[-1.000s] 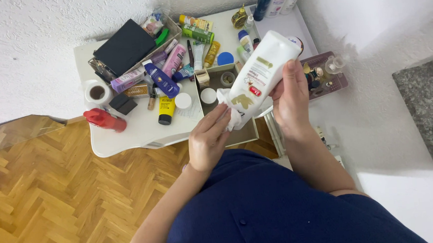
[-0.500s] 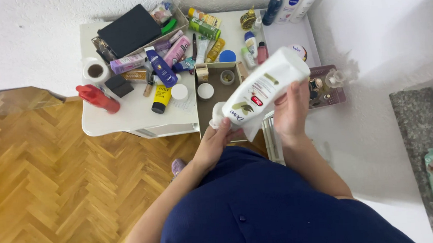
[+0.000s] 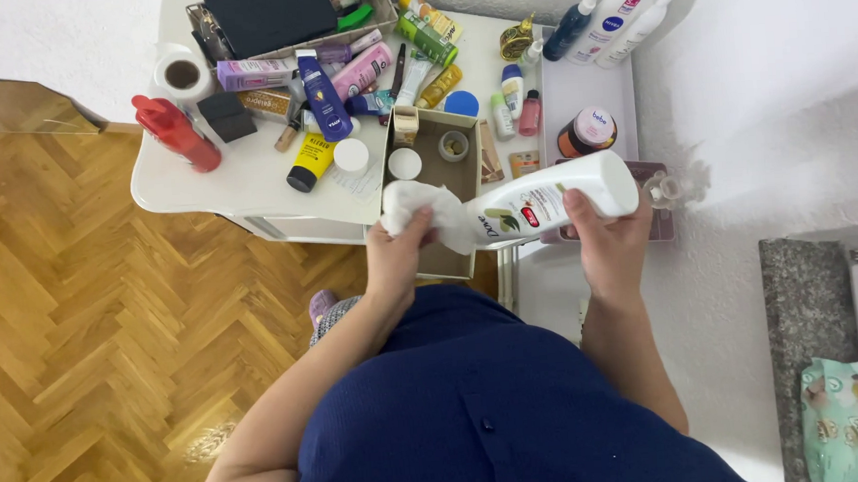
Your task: The person wipes and sorts various cosmetic items on a white table, including tubes, bottles, and jars. They use a white cloth to wipe each item and place them into a drawer or on the table surface. The person handles items one at a time, occasionally opening a small box to retrieve or store products.
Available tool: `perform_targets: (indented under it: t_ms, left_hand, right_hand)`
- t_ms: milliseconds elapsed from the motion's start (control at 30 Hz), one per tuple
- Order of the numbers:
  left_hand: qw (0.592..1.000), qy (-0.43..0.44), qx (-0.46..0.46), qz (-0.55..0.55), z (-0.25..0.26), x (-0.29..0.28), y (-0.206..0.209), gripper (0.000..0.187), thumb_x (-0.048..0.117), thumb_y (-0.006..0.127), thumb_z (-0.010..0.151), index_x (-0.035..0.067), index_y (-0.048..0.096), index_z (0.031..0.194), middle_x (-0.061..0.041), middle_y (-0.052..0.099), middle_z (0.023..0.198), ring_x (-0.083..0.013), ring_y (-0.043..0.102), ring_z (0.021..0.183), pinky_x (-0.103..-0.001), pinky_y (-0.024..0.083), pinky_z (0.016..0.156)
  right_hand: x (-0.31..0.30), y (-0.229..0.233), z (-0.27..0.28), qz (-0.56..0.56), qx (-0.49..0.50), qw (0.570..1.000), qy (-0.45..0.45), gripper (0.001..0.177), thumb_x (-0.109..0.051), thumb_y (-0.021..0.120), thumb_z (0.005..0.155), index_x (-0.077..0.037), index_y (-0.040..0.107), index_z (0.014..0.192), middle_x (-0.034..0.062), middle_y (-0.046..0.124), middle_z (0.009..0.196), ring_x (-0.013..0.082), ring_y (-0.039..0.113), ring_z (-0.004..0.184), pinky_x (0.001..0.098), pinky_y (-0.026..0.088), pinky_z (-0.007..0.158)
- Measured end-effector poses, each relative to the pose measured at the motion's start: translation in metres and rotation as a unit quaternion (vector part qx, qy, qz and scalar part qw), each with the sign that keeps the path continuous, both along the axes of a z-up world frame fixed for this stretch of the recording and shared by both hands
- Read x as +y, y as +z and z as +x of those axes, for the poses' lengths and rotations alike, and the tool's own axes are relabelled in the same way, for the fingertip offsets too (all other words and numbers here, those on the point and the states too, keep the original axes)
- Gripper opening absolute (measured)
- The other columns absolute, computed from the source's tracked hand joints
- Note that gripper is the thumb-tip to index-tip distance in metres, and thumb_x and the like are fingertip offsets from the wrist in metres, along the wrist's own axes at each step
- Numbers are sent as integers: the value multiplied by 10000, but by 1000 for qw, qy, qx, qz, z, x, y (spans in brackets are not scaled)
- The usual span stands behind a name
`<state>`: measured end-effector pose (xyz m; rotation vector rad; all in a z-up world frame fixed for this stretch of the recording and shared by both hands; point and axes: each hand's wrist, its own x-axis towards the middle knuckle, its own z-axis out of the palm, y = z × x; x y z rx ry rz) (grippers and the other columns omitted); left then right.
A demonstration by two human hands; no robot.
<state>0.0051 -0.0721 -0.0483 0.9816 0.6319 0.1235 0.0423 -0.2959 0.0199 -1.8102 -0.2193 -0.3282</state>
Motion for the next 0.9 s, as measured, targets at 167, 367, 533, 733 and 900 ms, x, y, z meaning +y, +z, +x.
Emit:
perform_targets:
  t_ms: [167,367,533,733,900]
  left_hand:
    - [996,88,-1,11,-1,40,3,186,130,789,902,-4,693,989,-93,704,809,-162,708,637,-298,632,649]
    - [992,121,26,12,-12,64,-29,193,108,788,910,-27,679,997,-102,690,829,-179,709,675,-335,643,669]
    - [990,125,62,35,-10,83,-36,168,132,774,926,12,679,997,-64,694,839,-145,699,693,-322,634,667]
    - [987,127,84,59,-6,99,-29,135,117,762,937,29,669,979,-65,674,822,-153,688,672,-324,632,644]
    - [990,99,79,59,2,101,-37,131,111,765,932,22,669,935,-79,672,752,-161,690,635,-309,608,615]
  right_hand:
    - [35,3,38,3,18,1000,25,258,-182,792,961,-7,653,1090,91,652,850,134,663,669,245,590,565]
    - [74,-50,100,43,45,997,45,252,-128,802,933,12,632,1055,95,643,849,154,694,700,257,623,577]
    - [102,-65,122,23,81,996,14,266,-114,772,944,44,598,1068,113,612,901,174,698,730,245,651,590]
    - [124,-92,136,13,97,995,-27,304,-132,806,932,26,605,1098,132,609,910,192,724,710,255,688,581]
    - [130,-102,145,-39,89,993,-73,328,-172,793,932,20,595,1110,150,576,964,190,743,717,212,688,601]
